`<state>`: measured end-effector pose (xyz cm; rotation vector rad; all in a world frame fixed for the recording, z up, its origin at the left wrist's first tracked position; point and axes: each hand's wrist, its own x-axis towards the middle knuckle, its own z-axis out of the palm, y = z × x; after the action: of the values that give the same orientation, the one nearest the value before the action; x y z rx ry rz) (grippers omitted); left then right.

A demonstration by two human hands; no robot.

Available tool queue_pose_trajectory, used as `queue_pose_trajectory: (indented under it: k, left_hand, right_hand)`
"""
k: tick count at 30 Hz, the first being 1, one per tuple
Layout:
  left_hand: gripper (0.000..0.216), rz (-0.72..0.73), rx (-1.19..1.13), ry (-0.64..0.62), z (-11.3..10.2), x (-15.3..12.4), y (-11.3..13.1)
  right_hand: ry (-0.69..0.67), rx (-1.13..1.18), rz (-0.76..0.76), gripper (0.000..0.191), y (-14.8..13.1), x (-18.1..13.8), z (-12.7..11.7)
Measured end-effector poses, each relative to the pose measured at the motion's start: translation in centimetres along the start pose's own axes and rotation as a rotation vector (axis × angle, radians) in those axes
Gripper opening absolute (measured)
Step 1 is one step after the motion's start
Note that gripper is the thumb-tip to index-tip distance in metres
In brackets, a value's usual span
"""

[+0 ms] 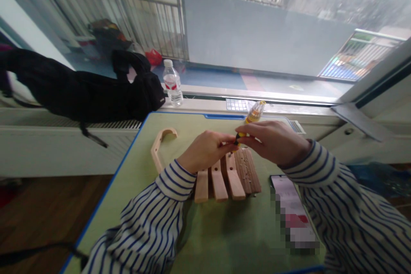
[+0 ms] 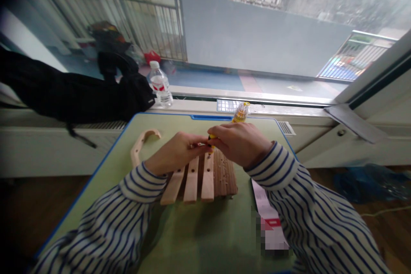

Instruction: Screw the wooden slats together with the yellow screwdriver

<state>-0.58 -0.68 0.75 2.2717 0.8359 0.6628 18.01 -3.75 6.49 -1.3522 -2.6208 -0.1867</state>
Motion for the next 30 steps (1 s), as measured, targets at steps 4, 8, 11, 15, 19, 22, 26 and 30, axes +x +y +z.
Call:
queue_pose_trajectory:
  k: [4,8,11,15,19,22,26,30]
  left_hand:
    - [0.029,0.011,-0.013,-0.002,0.04,-0.04,0.07]
    - [0.029,0.017,-0.031,-0.007,0.05,-0.03,0.04]
    - [0.03,0.016,-0.034,-0.021,-0.01,-0.01,-0.03]
    - [0.031,0.013,-0.028,-0.028,-0.08,0.01,-0.09]
    - [0.029,-0.008,0.01,-0.014,-0.08,-0.03,0.06]
    - [0.028,-0.028,0.022,0.004,-0.12,-0.09,0.24]
    - [0.028,-0.034,-0.005,0.04,-0.26,-0.15,0.44]
    - [0.027,-0.065,-0.016,0.043,-0.4,-0.25,0.48]
  right_hand:
    - [0.001,0.001,0.011,0.032,-0.02,-0.03,0.13]
    - [0.014,0.013,0.024,0.032,-0.07,-0.15,0.25]
    - [0.033,0.026,0.041,0.031,-0.16,-0.22,0.42]
    - [0.041,0.045,0.057,0.032,-0.31,-0.19,0.66]
    - [0.034,0.068,0.057,0.033,-0.33,-0.13,0.66]
    - [0.021,0.063,0.055,0.032,-0.35,-0.1,0.54]
    - [0.021,0.061,0.053,0.032,-0.59,0.08,0.34]
    - [0.008,0.058,0.036,0.033,-0.82,0.23,0.14]
